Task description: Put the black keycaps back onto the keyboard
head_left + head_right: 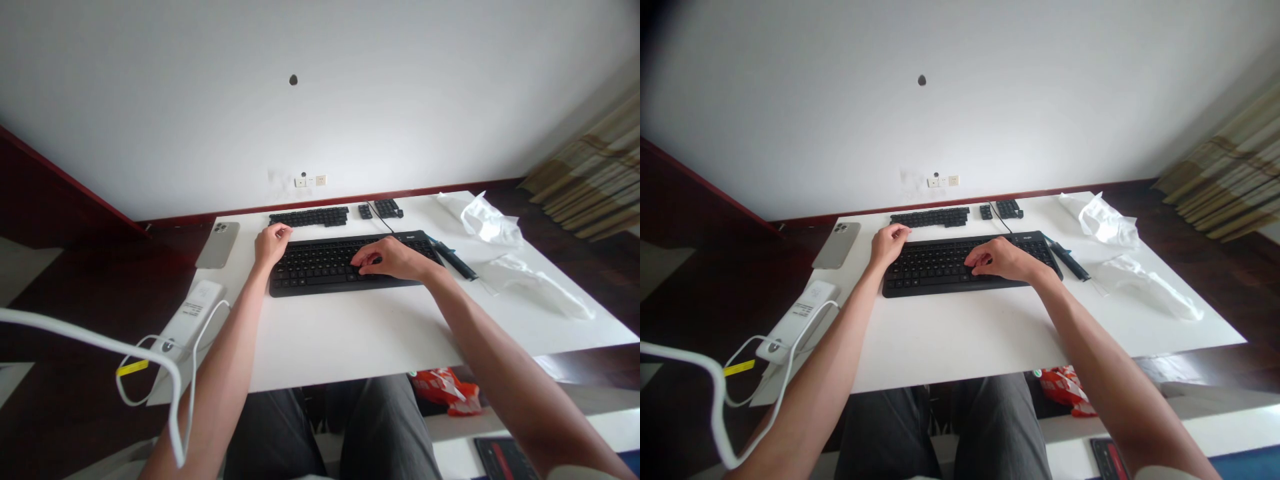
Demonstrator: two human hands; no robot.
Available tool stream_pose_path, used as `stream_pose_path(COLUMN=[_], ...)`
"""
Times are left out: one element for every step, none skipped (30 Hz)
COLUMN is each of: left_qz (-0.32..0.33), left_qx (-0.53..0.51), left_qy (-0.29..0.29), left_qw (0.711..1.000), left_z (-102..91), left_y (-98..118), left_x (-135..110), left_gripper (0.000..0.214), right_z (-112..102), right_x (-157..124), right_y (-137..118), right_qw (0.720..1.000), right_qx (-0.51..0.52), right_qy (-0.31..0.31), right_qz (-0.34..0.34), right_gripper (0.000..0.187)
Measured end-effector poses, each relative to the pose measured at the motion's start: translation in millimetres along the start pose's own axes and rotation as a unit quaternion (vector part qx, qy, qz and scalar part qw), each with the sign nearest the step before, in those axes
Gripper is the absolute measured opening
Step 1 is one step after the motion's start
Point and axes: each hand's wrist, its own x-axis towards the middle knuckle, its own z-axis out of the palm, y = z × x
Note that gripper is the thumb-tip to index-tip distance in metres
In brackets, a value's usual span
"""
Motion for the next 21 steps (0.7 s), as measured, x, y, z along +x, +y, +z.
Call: stream_pose_path(left_qz=[0.000, 0.000, 0.000, 0.001, 0.002, 0.003, 0.003, 0.003, 0.002, 0.002, 0.001, 0.001, 0.001, 0.001, 0.001, 0.000, 0.000, -0.001, -0.001, 0.000, 0.001], left_qx=[0.000, 0.001, 0.001, 0.002, 0.002, 0.002, 0.001, 0.001, 0.001, 0.001, 0.001, 0.001, 0.002, 0.003, 0.004, 0.005, 0.006, 0.006, 0.006, 0.006, 0.006], left_qy=[-0.001, -0.003, -0.003, -0.003, -0.002, -0.001, -0.001, -0.001, -0.001, -0.002, -0.002, -0.003, -0.003, -0.005, -0.006, -0.008, -0.008, -0.008, -0.008, -0.008, -0.008], left_qw=[1.000, 1.000, 1.000, 1.000, 1.000, 1.000, 1.000, 1.000, 1.000, 1.000, 1.000, 1.000, 1.000, 1.000, 1.000, 1.000, 1.000, 1.000, 1.000, 1.000, 1.000], left_z=[0.1, 0.2, 0.3, 0.4, 0.6, 0.7, 0.8, 0.8, 0.8, 0.8, 0.6, 0.4, 0.2, -0.1, -0.3, -0.5, -0.6, -0.6, -0.5, -0.3, 0.0], left_y=[-0.2, -0.5, -0.9, -1.2, -1.5, -1.8, -1.9, -2.0, -2.0, -1.9, -1.7, -1.4, -1.0, -0.6, -0.2, 0.0, 0.2, 0.2, 0.0, -0.3, -0.8], left_x=[0.1, 0.2, 0.3, 0.5, 0.6, 0.8, 0.9, 1.0, 1.0, 0.9, 0.8, 0.6, 0.4, 0.2, 0.0, -0.1, -0.2, -0.2, -0.1, 0.1, 0.3], left_gripper=[0.025, 0.025, 0.025, 0.025, 0.026, 0.026, 0.025, 0.025, 0.025, 0.025, 0.025, 0.025, 0.025, 0.026, 0.026, 0.026, 0.026, 0.026, 0.026, 0.026, 0.027], right_z=[-0.2, -0.5, -0.8, -1.0, -1.2, -1.2, -1.2, -1.1, -1.0, -1.0, -1.0, -1.0, -1.0, -1.0, -1.1, -1.2, -1.3, -1.5, -1.6, -1.9, -2.1], right_x=[-0.1, -0.2, -0.4, -0.4, -0.4, -0.4, -0.3, -0.2, -0.1, -0.1, -0.1, -0.1, -0.2, -0.4, -0.5, -0.6, -0.7, -0.7, -0.6, -0.5, -0.4], right_y=[0.2, 0.5, 0.9, 1.3, 1.7, 2.0, 2.3, 2.3, 2.2, 1.9, 1.5, 0.8, 0.1, -0.6, -1.4, -2.1, -2.6, -3.0, -3.0, -2.7, -2.1], right_qw=[1.000, 1.000, 1.000, 1.000, 1.000, 1.000, 1.000, 1.000, 1.000, 1.000, 1.000, 1.000, 1.000, 1.000, 1.000, 1.000, 0.999, 0.999, 0.998, 0.997, 0.996], right_qx=[-0.001, -0.001, -0.002, -0.002, -0.002, -0.002, -0.002, -0.004, -0.006, -0.009, -0.012, -0.014, -0.017, -0.020, -0.023, -0.026, -0.031, -0.038, -0.048, -0.060, -0.072], right_qy=[0.001, 0.001, 0.001, 0.001, 0.000, -0.001, -0.002, -0.002, -0.002, -0.002, -0.002, -0.001, 0.001, 0.001, 0.003, 0.004, 0.007, 0.011, 0.019, 0.031, 0.047], right_qz=[0.005, 0.010, 0.014, 0.017, 0.018, 0.017, 0.015, 0.012, 0.008, 0.003, -0.002, -0.006, -0.011, -0.013, -0.015, -0.015, -0.017, -0.020, -0.026, -0.031, -0.033], right_gripper=[0.025, 0.024, 0.025, 0.025, 0.025, 0.026, 0.026, 0.026, 0.026, 0.026, 0.026, 0.026, 0.026, 0.026, 0.027, 0.027, 0.027, 0.027, 0.026, 0.025, 0.024])
